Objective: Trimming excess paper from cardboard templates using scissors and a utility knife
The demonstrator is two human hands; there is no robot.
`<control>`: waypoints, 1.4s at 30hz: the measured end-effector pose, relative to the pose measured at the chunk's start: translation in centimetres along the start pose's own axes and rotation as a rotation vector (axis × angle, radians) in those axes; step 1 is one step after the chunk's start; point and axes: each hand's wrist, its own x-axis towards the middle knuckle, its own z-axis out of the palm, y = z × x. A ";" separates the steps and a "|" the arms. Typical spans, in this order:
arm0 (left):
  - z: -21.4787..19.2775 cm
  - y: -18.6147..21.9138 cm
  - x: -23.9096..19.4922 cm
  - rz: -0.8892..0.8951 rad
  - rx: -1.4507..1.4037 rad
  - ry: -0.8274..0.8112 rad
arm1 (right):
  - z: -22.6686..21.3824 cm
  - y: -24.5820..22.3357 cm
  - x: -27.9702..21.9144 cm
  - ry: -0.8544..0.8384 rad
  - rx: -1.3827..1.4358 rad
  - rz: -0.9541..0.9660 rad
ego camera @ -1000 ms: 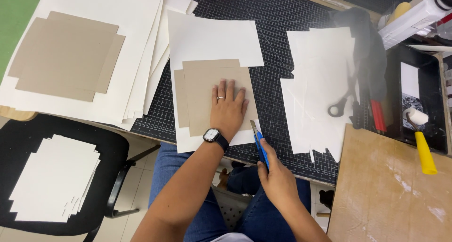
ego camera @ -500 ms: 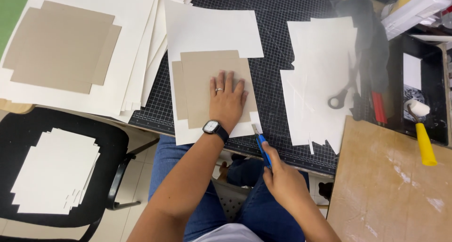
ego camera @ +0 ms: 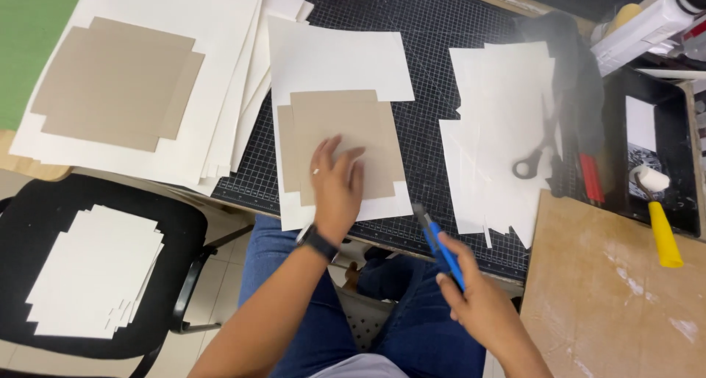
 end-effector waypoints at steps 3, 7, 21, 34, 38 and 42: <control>-4.7 2.1 -3.2 -0.185 -0.151 -0.001 | 0.3 -0.3 0.9 0.048 0.259 -0.028; -7.4 3.0 -5.0 -0.427 -0.275 -0.051 | 2.0 -1.2 3.0 0.162 0.580 -0.156; -1.7 2.5 -2.6 -0.347 -0.630 -0.241 | 2.9 -2.2 5.2 0.195 0.427 -0.181; -1.1 -4.9 -1.1 0.238 0.343 -0.225 | 6.1 -1.7 7.2 0.301 -0.001 -0.495; -1.4 -4.7 -1.0 0.223 0.333 -0.240 | 6.1 -2.2 7.2 0.312 -0.011 -0.490; -1.4 -4.8 -0.8 0.232 0.340 -0.236 | 6.6 -2.2 7.9 0.320 -0.030 -0.474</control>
